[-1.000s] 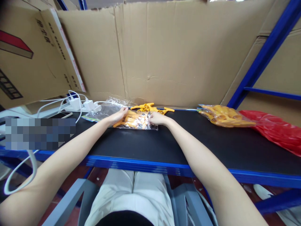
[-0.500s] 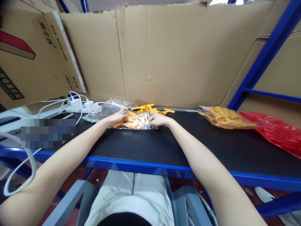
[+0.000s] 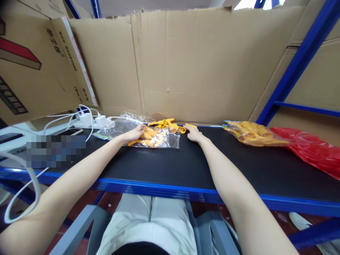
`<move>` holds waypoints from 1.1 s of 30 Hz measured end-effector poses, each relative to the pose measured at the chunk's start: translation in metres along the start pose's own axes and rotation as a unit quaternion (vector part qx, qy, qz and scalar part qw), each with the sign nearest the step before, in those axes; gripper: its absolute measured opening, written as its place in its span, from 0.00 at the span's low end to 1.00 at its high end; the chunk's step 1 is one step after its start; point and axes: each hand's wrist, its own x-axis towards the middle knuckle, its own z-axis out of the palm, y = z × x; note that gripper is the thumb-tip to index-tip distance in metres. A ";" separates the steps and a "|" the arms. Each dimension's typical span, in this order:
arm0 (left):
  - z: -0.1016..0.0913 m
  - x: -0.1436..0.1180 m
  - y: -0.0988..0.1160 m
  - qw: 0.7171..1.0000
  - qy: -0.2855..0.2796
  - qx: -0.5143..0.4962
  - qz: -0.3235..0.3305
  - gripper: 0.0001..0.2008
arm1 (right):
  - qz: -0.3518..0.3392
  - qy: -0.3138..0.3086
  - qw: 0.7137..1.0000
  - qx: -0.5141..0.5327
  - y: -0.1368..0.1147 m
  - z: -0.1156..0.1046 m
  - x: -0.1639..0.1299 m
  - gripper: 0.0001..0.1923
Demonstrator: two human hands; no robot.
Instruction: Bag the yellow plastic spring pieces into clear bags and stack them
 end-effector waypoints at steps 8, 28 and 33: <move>0.000 -0.006 0.009 1.000 -0.001 0.003 -0.017 0.21 | 0.020 -0.003 0.998 -0.062 -0.004 -0.006 0.002 0.21; -0.001 -0.013 0.018 0.999 -0.007 -0.009 -0.034 0.21 | -0.048 -0.148 0.983 -0.101 -0.061 -0.068 -0.033 0.08; 0.000 -0.015 0.022 0.999 0.001 -0.014 -0.039 0.21 | -0.160 -0.157 0.973 0.048 -0.062 -0.053 -0.026 0.07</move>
